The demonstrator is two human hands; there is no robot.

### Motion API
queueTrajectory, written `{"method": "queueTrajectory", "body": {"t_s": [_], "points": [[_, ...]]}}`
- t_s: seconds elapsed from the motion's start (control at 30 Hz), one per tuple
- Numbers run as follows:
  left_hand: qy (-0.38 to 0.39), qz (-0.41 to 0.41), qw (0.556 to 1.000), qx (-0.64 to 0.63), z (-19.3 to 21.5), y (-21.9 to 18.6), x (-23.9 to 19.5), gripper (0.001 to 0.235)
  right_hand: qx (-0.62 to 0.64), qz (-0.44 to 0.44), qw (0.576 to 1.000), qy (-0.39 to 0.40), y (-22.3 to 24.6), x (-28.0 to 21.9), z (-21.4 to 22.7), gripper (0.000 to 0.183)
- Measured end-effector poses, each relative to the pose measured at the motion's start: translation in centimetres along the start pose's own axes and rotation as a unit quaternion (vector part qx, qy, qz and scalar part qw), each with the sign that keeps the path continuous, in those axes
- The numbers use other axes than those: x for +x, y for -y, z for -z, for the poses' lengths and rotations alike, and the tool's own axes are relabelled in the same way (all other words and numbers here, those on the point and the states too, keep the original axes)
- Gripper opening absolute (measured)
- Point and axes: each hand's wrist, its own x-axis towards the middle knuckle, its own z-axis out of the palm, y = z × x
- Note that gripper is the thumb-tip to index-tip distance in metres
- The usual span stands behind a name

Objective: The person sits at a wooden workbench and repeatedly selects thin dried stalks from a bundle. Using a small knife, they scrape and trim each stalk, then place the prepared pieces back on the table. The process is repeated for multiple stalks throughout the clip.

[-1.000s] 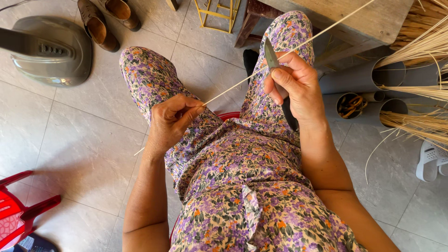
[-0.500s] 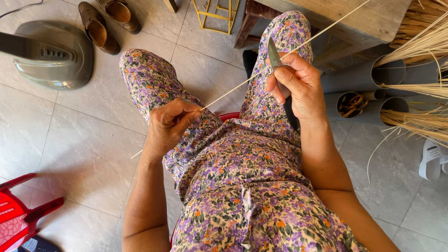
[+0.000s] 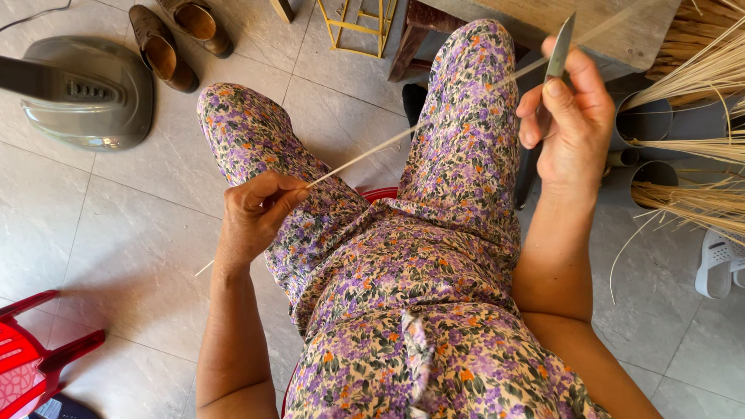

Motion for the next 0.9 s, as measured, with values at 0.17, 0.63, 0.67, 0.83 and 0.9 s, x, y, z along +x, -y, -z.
{"method": "queueTrajectory", "body": {"t_s": [0.17, 0.63, 0.67, 0.83, 0.9], "points": [[0.002, 0.008, 0.999, 0.044, -1.0, -0.6, 0.7, 0.007, -0.073, -0.101, 0.987, 0.100, -0.6, -1.3, -3.3, 0.059], [0.007, 0.011, 0.999, 0.033, -1.0, 0.5, 1.2, 0.007, -0.009, -0.063, 0.997, -0.037, -5.1, 1.4, 0.8, 0.024], [-0.001, 0.021, 0.999, 0.035, -0.5, 0.7, 1.5, 0.007, 0.019, -0.051, 0.996, -0.070, -4.9, 2.1, 2.0, 0.024], [-0.032, 0.005, 0.997, 0.073, 1.3, 0.3, 4.5, 0.010, 0.109, -0.036, 0.981, -0.155, -6.3, 3.9, 4.9, 0.022], [-0.024, -0.010, 0.994, 0.109, 1.9, -0.5, 7.0, 0.013, 0.129, -0.056, 0.984, -0.108, -8.1, 4.3, 3.8, 0.020]]}}
